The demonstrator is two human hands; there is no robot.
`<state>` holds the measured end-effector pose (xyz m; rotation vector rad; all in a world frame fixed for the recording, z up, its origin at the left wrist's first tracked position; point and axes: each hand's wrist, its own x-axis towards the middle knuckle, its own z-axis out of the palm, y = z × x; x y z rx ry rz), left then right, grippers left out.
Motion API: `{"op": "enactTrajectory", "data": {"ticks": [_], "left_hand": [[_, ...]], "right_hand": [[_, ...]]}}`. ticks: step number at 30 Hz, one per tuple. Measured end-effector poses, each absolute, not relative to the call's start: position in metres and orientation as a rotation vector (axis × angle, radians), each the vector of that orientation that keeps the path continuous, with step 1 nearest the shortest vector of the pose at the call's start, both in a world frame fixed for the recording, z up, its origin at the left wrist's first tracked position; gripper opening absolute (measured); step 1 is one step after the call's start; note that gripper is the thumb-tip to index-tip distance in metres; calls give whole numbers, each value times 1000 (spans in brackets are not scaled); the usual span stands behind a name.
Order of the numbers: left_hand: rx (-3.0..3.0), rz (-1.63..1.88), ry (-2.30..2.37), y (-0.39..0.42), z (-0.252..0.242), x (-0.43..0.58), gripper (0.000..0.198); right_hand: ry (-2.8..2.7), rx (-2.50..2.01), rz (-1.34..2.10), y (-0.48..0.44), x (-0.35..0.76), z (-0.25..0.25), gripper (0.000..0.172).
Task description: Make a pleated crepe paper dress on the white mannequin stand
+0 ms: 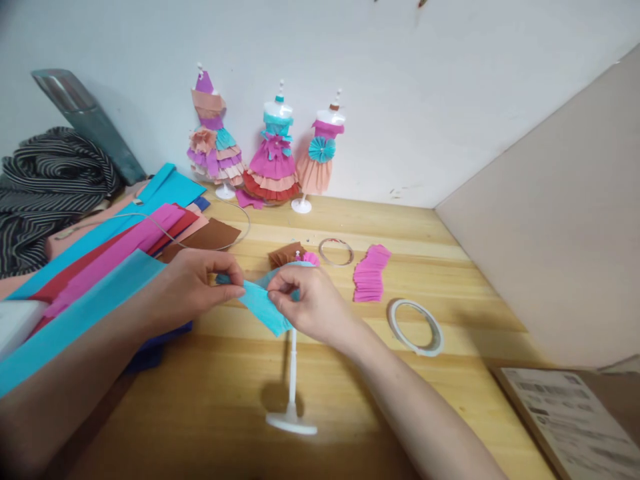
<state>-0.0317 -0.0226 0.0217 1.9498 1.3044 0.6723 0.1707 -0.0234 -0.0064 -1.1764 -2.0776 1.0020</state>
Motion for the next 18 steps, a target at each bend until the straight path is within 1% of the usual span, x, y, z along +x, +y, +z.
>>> {"op": "enactTrajectory", "data": {"ticks": [4,9,18], "left_hand": [[1890,658,1364,-29,15,-31,6],[1878,690,1372,-43,-1,-29,8],[1968,823,1222,-82,-26,-37,9]], "right_hand": [[-2084,-1238,980,-30,168,-13,10],[-2090,-1248,864,-45,168,-20,12],[-2100,-1137,1017,-79,174,-28,12]]}}
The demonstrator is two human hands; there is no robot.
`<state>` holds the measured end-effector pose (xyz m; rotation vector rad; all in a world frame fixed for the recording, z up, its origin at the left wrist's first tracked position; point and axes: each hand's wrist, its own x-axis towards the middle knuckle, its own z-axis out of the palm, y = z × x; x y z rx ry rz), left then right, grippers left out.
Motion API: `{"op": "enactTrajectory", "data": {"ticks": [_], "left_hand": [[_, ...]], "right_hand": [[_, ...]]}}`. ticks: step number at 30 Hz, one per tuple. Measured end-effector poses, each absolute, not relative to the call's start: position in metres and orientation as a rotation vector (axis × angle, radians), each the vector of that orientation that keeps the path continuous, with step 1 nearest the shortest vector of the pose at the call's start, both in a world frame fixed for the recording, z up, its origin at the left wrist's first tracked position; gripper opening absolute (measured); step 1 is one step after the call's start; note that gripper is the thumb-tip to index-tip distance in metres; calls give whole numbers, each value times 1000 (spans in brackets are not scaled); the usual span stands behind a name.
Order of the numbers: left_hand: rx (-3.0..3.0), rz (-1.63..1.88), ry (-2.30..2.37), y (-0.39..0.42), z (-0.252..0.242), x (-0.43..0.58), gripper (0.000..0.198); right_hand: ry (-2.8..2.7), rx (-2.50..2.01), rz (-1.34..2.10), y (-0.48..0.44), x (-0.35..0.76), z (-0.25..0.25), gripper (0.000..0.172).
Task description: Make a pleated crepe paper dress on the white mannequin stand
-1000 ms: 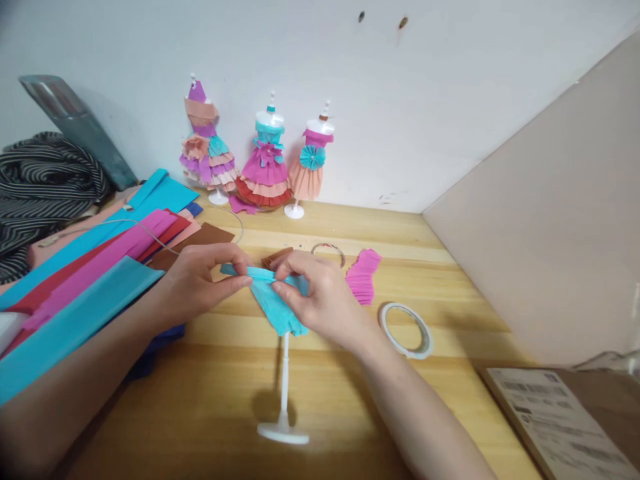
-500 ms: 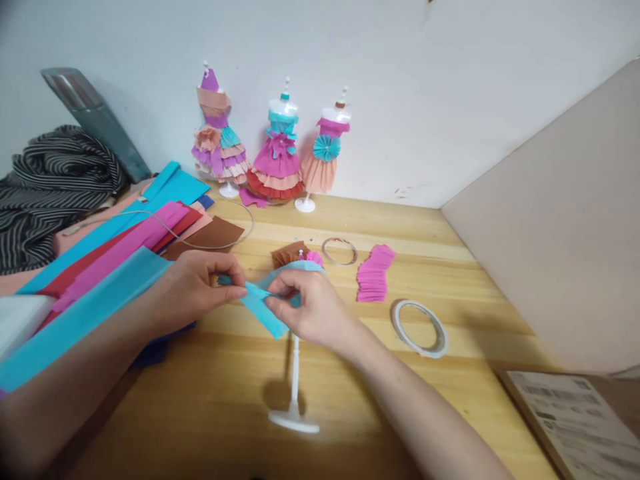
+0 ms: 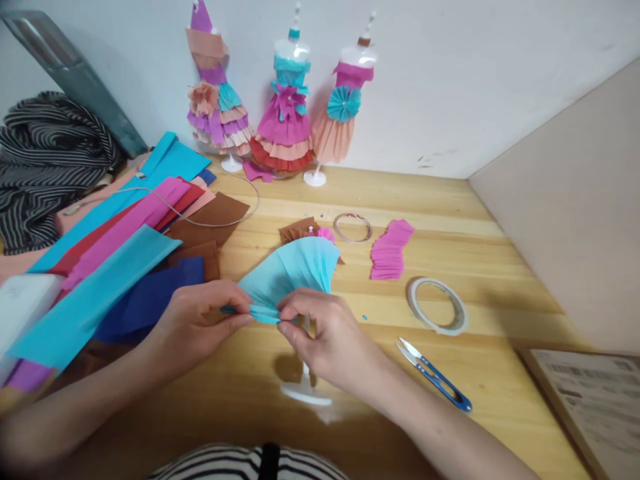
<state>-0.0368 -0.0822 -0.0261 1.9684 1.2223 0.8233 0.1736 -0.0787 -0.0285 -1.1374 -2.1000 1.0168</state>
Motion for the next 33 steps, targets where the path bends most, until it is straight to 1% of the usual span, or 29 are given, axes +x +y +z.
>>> {"op": "enactTrajectory", "data": {"ticks": [5,11,16,22,26,29,31,33], "left_hand": [[2018,857,1178,-94,-29,-42,12],[1987,973,1124,-101,-30,-43,11],[2016,948,1104,-104,-29,-44,12],[2017,863,1182,-108,-31,-46,13],[1952,824,1301,-109,-31,-45,7],[1992,856,1311,-109,-31,-46,15],[2099,888,1231,-108,-32,-46,15],[2207,916,1154,-107,-33,-46,11]], "right_hand": [[-2100,-1105,1056,-87,170,-36,13],[-2077,-1127,1145,-90,168,-40,12],[-2033,-1144,1118,-95,170,-35,13],[-1985,-1147,986,-104,174,-34,13],[-1994,-1144,898,-109,176,-33,14],[-2032,-1085,781,-111,177,-32,14],[-2071,-1066,672,-112,177,-33,19],[-2122,-1055,562,-113,178,-34,25]]}}
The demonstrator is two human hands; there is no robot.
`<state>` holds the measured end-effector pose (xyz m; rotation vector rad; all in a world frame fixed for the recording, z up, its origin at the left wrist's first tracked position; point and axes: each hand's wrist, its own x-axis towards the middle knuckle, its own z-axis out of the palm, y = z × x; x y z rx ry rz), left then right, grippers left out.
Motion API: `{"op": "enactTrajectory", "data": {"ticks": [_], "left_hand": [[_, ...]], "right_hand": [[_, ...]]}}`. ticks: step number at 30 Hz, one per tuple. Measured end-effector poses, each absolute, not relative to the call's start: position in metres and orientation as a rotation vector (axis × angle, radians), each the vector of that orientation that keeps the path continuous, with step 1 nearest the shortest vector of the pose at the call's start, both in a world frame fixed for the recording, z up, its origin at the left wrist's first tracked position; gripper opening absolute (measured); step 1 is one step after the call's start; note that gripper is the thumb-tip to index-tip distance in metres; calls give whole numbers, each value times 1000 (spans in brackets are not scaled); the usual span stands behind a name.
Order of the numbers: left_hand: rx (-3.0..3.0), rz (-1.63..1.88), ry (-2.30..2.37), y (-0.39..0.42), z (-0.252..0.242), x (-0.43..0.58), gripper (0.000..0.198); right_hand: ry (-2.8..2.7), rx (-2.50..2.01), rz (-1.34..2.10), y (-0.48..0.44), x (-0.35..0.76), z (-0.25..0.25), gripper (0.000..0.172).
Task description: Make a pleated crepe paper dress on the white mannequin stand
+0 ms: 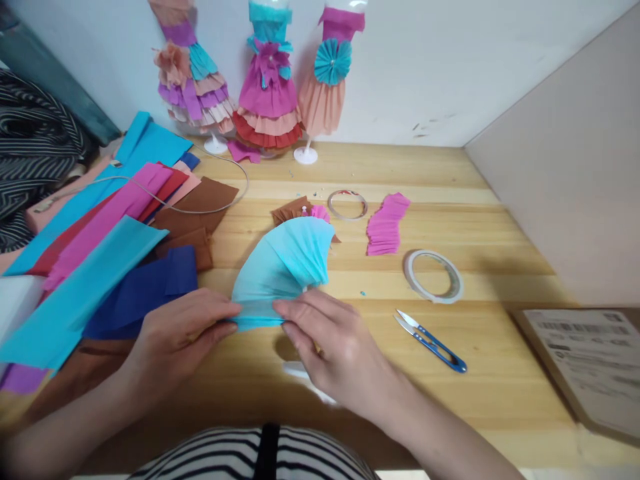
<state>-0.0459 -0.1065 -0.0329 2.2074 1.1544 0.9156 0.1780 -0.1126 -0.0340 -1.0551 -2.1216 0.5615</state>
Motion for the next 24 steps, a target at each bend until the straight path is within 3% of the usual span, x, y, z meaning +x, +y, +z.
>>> {"op": "enactTrajectory", "data": {"ticks": [11,24], "left_hand": [[2455,969,1285,-117,-26,-45,13],[1898,733,1515,-123,-29,-43,12]], "right_hand": [[-2287,-1078,459,-120,182,-24,14],[-2281,-1348,461,-123,184,-30,11]]}}
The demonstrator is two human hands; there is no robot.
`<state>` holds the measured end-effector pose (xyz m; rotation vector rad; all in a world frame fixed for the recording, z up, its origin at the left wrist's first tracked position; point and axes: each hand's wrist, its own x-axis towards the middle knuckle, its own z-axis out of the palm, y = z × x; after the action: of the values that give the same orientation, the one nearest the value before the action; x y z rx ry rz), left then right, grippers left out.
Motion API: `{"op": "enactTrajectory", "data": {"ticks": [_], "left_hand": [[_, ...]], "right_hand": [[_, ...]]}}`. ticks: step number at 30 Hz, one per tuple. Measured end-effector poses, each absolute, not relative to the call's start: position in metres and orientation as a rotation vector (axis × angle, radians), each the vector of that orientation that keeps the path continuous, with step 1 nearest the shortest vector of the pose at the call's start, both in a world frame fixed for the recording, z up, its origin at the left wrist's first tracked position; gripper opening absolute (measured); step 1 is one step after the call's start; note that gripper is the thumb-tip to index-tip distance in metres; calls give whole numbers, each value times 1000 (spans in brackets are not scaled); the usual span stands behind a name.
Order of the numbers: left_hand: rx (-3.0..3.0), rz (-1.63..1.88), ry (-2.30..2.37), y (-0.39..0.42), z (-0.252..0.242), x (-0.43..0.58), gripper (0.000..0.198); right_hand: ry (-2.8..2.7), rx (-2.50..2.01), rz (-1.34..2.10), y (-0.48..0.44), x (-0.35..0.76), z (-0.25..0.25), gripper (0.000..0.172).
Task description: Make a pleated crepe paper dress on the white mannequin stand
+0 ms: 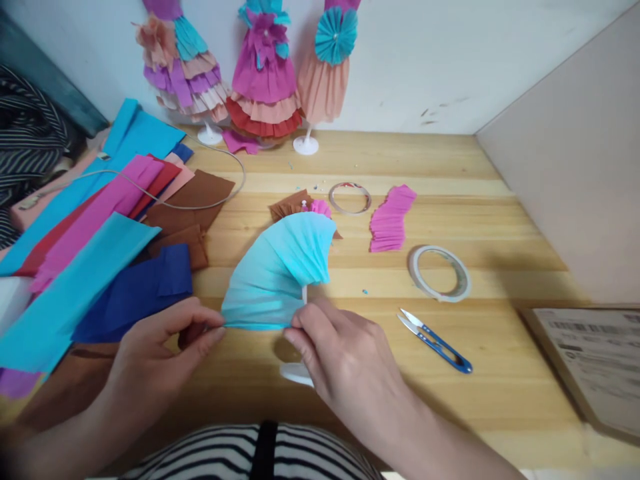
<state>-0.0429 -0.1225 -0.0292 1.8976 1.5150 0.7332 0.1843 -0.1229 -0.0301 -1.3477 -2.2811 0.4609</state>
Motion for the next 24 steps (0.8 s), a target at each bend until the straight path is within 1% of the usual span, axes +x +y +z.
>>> {"op": "enactTrajectory", "data": {"ticks": [3,6,10,14,17,21,24], "left_hand": [[1694,704,1554,-122,-29,-42,13],[1503,733,1537,-121,-29,-40,12],[1225,834,1431,-119,-30,-36,9],[1074,898,1408,-116,-32,-36,8],[1113,979,1417,-118,-33,-38,7],[1264,1104,1445,-122,-33,-40,9],[1349,1151,1422,-123,-34,-40,12]], "right_hand": [[-2209,-1379,628,-123,186,-32,7],[-2001,-1377,909,-122,188,-36,6],[-1641,-1353,1210,-118,185,-39,12],[-1432,-1272,1364,-117,179,-36,16],[-1402,-1229,1320,-117,176,-38,13],[-1548,-1231,1098,-118,177,-41,8],[-1636,-1235,955,-118,178,-39,8]]}}
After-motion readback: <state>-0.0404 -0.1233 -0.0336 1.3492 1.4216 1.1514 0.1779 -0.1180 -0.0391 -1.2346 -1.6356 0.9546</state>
